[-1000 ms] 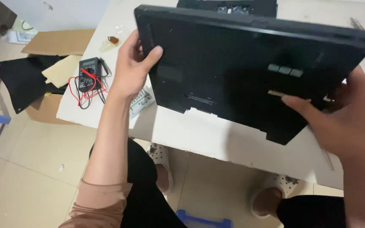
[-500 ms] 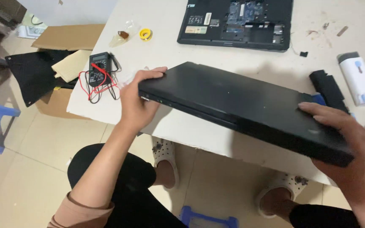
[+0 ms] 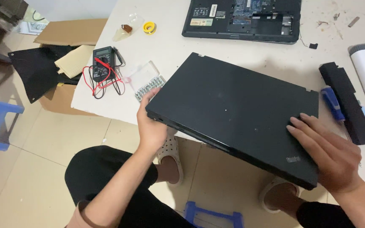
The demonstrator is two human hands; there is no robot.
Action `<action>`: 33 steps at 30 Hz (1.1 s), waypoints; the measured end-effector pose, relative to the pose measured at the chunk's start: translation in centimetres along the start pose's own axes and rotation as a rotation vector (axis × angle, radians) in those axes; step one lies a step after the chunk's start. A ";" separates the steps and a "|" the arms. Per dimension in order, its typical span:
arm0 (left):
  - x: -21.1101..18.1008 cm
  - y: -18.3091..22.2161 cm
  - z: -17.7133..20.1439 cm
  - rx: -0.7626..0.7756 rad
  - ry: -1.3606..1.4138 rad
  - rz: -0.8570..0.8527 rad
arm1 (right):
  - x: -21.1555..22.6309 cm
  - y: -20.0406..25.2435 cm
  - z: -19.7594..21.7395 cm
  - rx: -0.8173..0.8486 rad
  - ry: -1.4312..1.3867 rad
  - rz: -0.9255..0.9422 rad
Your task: Disassembling a laptop by removing screws and prying off the bottom cover
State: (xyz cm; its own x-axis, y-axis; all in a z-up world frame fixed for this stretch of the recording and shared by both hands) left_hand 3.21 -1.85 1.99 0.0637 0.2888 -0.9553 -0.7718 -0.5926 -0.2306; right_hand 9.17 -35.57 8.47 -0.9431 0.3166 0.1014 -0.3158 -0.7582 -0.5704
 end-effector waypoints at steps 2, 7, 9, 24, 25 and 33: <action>2.5 0.8 -0.4 -0.083 0.068 0.107 | 0.3 0.3 -0.2 -0.019 0.017 0.026; 4.6 3.2 -3.4 -0.200 0.857 0.545 | 1.1 0.2 -0.4 -0.083 0.085 -0.008; 4.9 3.1 -4.4 -0.132 1.015 0.549 | 1.2 0.1 -0.5 -0.086 0.086 -0.008; -0.7 1.5 -5.3 0.037 0.999 0.500 | -24.7 19.9 -16.6 0.420 -0.056 -0.168; -1.5 1.8 -5.3 0.040 0.910 0.550 | -26.9 21.9 -17.8 0.425 -0.037 -0.112; 0.7 2.7 -5.0 -0.002 0.786 0.545 | -7.2 2.8 -3.1 0.133 -0.170 -0.308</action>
State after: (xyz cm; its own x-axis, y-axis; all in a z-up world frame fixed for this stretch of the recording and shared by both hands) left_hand 4.30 -7.02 -0.24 0.1033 -0.6145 -0.7821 -0.8198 -0.4979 0.2829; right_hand 15.39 -38.22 3.58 -0.8022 0.4505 0.3919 -0.5873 -0.7135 -0.3820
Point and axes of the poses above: each hand's wrist, its own y-axis away from the middle knuckle, its own z-axis out of the back of the hand, x = y × z, the point moved 9 cm from there along -y, towards the middle knuckle, and after that the axes turned 4 degrees about x, right-handed, at the moved point
